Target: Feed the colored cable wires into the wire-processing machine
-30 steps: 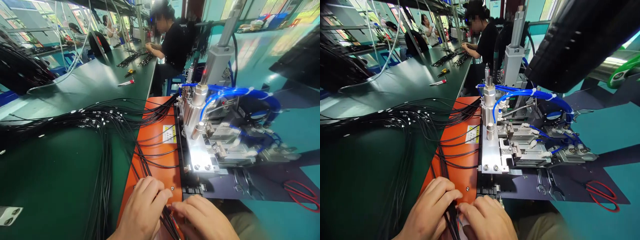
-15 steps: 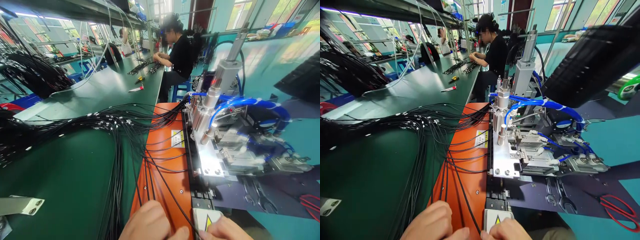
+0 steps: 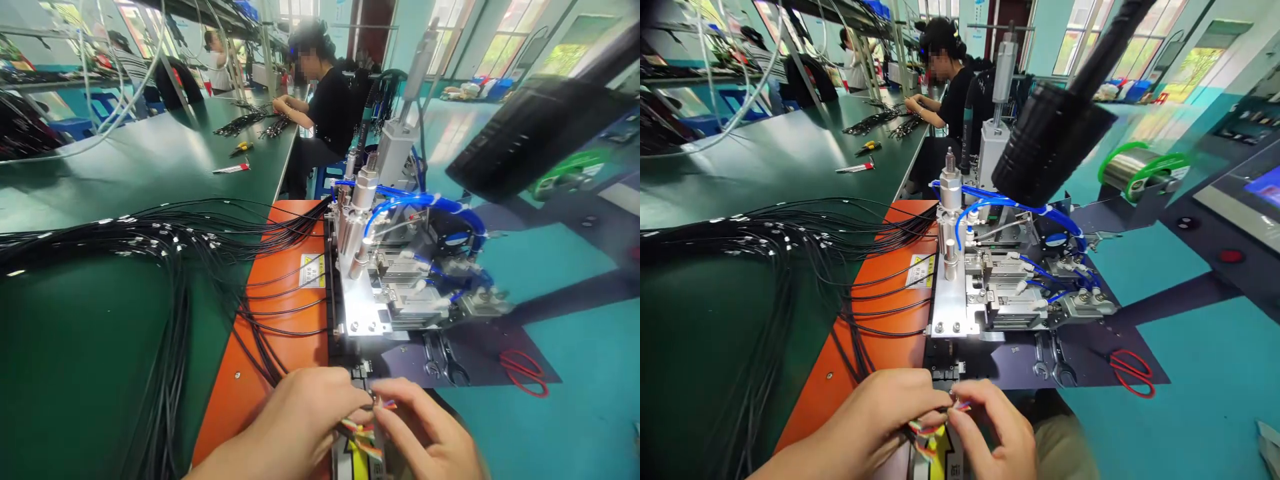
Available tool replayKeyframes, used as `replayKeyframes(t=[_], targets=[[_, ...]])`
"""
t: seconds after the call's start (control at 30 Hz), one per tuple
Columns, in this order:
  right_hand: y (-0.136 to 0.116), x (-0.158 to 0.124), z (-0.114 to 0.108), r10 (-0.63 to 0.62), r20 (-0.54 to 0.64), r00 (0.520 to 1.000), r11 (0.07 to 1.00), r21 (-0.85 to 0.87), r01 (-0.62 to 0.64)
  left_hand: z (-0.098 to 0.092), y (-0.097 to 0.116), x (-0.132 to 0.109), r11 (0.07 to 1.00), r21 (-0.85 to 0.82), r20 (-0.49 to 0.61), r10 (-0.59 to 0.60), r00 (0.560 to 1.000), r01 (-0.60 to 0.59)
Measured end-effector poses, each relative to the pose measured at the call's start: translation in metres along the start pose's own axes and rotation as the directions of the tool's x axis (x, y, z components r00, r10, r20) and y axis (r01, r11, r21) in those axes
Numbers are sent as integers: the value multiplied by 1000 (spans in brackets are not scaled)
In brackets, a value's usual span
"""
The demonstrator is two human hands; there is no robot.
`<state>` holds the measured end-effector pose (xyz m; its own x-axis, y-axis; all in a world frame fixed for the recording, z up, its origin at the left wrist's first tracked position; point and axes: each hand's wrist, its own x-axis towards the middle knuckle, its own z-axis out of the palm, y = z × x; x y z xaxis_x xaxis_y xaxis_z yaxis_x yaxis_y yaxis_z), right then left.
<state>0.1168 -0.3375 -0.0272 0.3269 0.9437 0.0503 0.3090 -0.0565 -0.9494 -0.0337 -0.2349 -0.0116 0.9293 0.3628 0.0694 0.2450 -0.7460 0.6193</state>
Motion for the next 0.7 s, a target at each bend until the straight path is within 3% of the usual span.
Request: replayKeyframes(t=[0.07, 0.13, 0.43, 0.7], targets=[[1, 3, -1, 190, -12, 982, 975, 120, -188, -2, -1, 1, 986, -144, -13, -87, 996, 84], [1, 4, 0, 276, 24, 961, 945, 174, -276, -4, 0, 1, 967, -219, -47, -147, 988, 133], [-2, 5, 14, 361, 21, 932, 873, 343, -346, 1, 4, 1, 957, -195, -138, -245, 960, 216], [-2, 8, 12, 343, 35, 939, 905, 253, -341, 2, 4, -1, 957, -201, -164, -241, 956, 207]])
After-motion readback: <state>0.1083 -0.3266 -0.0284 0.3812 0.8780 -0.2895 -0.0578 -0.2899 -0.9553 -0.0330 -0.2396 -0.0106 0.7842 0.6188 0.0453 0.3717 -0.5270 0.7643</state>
